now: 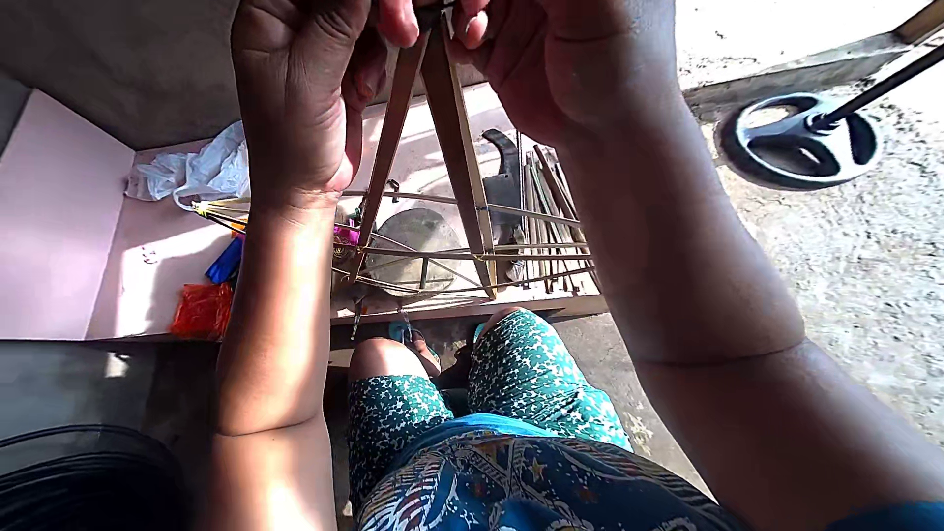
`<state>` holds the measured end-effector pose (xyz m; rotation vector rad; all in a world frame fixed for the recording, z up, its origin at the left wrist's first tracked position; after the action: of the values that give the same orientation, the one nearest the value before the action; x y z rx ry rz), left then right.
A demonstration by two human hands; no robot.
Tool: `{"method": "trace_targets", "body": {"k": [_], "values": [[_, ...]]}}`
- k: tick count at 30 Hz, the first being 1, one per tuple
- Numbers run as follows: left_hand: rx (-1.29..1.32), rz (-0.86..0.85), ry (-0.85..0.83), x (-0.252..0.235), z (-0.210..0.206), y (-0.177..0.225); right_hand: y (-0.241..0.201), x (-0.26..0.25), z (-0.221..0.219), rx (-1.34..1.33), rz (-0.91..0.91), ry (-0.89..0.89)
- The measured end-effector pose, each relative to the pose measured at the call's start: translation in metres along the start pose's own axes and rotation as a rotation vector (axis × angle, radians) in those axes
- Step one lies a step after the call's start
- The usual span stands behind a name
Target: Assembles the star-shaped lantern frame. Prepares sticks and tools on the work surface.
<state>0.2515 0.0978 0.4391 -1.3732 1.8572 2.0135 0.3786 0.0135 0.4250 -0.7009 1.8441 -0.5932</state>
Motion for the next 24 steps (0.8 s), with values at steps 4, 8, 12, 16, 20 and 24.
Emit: {"method": "trace_targets", "body": {"k": [4,8,12,16,20,24], "values": [[0.036,0.005,0.029,0.005,-0.001,0.001,0.001,0.005,0.002,0.043,0.005,0.046],[0.078,0.012,0.034,0.010,0.000,-0.002,0.001,0.006,0.003,0.019,0.012,0.085],[0.112,0.004,0.023,0.012,-0.002,-0.003,-0.002,0.006,-0.001,0.008,0.030,0.029],[0.134,0.029,0.055,0.016,0.001,-0.005,-0.002,0.010,-0.001,-0.007,0.018,0.032],[0.182,0.067,0.108,0.019,0.002,-0.006,-0.001,0.012,-0.003,-0.020,0.019,0.048],[0.210,0.101,0.141,0.022,0.001,-0.009,-0.002,0.014,-0.003,-0.003,0.040,0.034]]}}
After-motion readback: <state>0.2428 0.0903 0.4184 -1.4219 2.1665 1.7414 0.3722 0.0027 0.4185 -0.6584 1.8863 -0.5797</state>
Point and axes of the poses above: each hand's wrist, its own x-axis away from the middle knuckle, its own z-axis out of the back of the hand, y = z × x, the point moved 8 cm from there along -x, towards the middle knuckle, and after that the axes turned 2 degrees about z, right-handed, at the moved point
